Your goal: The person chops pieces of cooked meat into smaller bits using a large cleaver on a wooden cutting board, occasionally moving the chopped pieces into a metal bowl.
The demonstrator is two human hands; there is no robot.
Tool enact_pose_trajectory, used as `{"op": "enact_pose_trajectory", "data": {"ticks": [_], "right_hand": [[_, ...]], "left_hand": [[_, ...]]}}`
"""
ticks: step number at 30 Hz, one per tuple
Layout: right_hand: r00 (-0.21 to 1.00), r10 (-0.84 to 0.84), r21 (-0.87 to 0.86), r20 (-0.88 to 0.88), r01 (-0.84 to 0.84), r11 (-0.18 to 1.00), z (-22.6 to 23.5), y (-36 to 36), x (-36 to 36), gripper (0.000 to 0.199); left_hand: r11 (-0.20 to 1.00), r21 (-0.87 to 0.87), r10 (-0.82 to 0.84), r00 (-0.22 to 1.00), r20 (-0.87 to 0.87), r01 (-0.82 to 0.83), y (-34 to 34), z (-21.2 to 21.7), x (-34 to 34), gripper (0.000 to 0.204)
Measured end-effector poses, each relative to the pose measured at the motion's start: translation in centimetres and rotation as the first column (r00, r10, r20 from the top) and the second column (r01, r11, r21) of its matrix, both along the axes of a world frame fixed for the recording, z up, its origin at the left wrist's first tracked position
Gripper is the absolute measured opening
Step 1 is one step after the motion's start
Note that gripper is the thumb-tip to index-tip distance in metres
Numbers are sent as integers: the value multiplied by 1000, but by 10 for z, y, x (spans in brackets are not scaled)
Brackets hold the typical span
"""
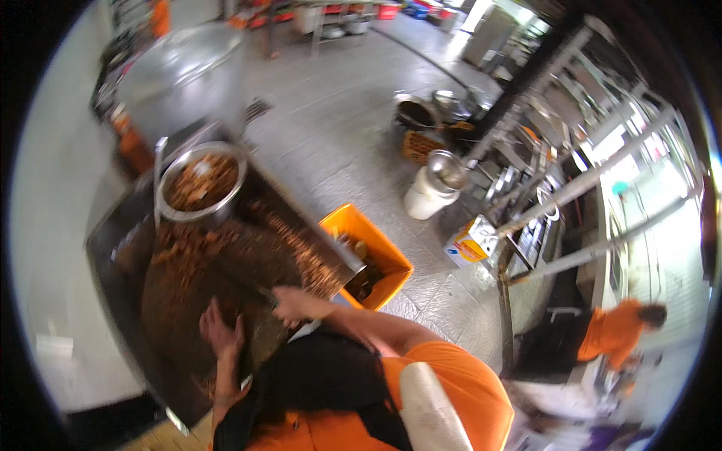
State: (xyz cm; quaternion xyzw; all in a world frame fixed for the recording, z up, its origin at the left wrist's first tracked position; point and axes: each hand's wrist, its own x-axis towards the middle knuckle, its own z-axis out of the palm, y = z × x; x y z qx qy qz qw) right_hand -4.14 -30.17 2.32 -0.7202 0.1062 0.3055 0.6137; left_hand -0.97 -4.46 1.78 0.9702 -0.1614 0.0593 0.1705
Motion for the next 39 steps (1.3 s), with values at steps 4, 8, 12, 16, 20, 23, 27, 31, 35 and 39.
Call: {"op": "enact_pose_trajectory", "data": {"ticks": [4,8,12,16,20,23,27,31,35,39], "right_hand": [[974,88,-386,210,0,923,-1,16,-1,58],[971,171,-688,169,-8,726,60,56,11,64],[990,75,-480,123,-7,877,21,61,17,62],[973,127,-496,192,-16,868,28,73,17,51],[944,151,-506,294,20,862,53,75,22,42],[906,63,-316,419,81,945,86,78,14,36],[889,106,-300,446,37,953,92,72,16,38],[933,112,-313,342,0,950,21,57,17,38],[929,116,-333,351,8,943,6,58,20,40],[909,86,-297,408,42,954,71,71,18,38]], "left_hand": [[949,-312,-58,997,-53,39,26,-14,6,63],[938,-346,-72,989,-128,23,41,-7,5,46],[937,-346,-111,981,-158,51,45,-2,6,42],[922,-385,-119,978,-173,44,45,-11,7,42],[914,-401,-116,987,-108,63,42,-7,5,43],[925,-376,-80,996,-43,58,39,-11,0,41],[945,-320,-37,992,118,74,36,-15,6,39],[959,-234,-122,979,165,159,31,-13,10,36],[938,-298,-133,979,156,175,30,-18,9,31],[915,-353,-130,971,199,195,31,-31,10,27]]}}
